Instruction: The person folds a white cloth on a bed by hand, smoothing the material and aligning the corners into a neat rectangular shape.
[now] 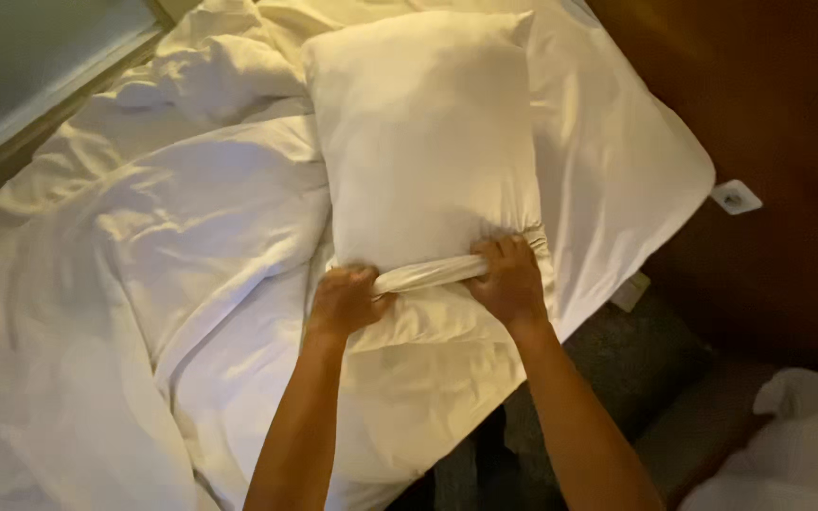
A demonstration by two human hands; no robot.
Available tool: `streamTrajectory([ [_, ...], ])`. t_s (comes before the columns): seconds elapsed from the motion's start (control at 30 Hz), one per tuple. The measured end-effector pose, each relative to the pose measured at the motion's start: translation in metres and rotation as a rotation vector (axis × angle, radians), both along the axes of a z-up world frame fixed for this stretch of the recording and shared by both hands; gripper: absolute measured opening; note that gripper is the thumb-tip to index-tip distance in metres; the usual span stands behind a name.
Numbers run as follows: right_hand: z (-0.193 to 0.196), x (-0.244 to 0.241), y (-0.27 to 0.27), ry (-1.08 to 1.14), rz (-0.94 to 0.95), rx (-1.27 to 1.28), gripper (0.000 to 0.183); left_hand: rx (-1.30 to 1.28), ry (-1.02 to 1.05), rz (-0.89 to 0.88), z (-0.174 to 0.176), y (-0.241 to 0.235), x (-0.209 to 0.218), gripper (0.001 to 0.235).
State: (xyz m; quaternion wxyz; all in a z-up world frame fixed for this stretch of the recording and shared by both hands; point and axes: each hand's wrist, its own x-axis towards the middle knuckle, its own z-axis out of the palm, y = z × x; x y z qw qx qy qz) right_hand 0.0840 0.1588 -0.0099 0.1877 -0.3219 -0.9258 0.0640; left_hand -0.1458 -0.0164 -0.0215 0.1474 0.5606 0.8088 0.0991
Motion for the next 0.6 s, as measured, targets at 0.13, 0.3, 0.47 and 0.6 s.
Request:
streamTrajectory([
  [0.13,-0.039,0.026,0.000,-0.169,-0.078,-0.326,0.035,0.370,0.129,-0.178,0.018,0.031,0.049,0.051],
  [0.3,0.009,0.044,0.017,-0.117,0.098,-0.431,0.040,0.041,0.012,-0.118,-0.044,0.063,0.080,0.041],
  [0.47,0.010,0.097,0.044,-0.049,0.115,-0.375,0.053,-0.069,0.136,-0.054,0.005,0.066,0.103,0.030],
  [0.6,-0.082,0.115,0.050,-0.332,-0.277,-0.593,0.040,0.123,0.115,-0.118,0.024,0.088,0.165,0.040],
])
